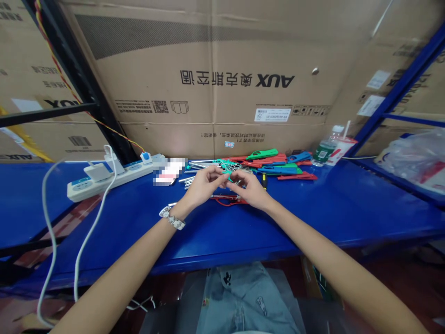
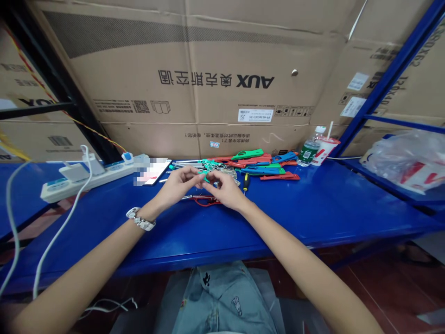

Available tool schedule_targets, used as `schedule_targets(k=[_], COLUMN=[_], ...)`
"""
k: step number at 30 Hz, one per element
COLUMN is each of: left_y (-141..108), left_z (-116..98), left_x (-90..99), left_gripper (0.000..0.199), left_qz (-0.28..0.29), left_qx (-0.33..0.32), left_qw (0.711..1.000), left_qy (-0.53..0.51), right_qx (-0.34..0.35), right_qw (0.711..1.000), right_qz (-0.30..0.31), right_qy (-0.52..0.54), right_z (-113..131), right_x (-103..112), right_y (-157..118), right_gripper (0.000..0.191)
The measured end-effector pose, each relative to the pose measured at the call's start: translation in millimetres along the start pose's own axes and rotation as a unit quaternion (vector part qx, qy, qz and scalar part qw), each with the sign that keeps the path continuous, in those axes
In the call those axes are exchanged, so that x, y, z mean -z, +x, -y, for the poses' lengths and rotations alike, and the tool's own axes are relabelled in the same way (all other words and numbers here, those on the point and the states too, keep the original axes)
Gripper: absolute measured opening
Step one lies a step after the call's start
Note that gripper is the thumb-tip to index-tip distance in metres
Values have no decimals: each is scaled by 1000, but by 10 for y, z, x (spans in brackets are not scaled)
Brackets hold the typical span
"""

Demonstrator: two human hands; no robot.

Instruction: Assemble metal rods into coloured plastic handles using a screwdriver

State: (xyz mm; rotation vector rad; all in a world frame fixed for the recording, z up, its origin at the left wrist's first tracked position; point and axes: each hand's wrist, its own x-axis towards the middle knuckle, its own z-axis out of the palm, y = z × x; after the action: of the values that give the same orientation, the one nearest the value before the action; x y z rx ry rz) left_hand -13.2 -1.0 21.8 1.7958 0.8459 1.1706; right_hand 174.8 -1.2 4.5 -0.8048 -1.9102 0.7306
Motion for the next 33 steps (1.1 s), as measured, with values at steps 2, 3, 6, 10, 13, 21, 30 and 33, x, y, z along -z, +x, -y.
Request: schedule_targets(k=[2,3,6,10,13,21,30,33], left_y=[6,5,-10,-41,-62,-79,-18,-44], left_z=[12,14,9,-23,-56,-86,-4,-41], left_x=[-14,-13,21,101,151,103,17,17], left_gripper=[27,26,27,20,22,21,24,26], left_qz=[0,1,12,-2,61,61,-13,6], left_qx=[8,7,5,-70,-162,-105,24,-6], left_qw=[1000,1000,999,982,957,977,999,999], left_qy=[-8,-2,49,176,232,177,-18,50], right_qx=[-6,-9,-5,-7,-39,-31,-1,7], right_qw=[1000,1000,999,998,999,999,999,998], right_qz=[-7,-10,-21,20,33,-9,-45,-53], right_qy=[-12,-18,-49,-56,4,15,8,-38], right_z=[15,26,62,72,44,43,59,58], right_x=[0,5,31,65,62,-15,-48,-45], right_y=[-20,-30,-52,-52,-31,-24,-59,-72], right_gripper=[26,27,32,43,49,49,24,17])
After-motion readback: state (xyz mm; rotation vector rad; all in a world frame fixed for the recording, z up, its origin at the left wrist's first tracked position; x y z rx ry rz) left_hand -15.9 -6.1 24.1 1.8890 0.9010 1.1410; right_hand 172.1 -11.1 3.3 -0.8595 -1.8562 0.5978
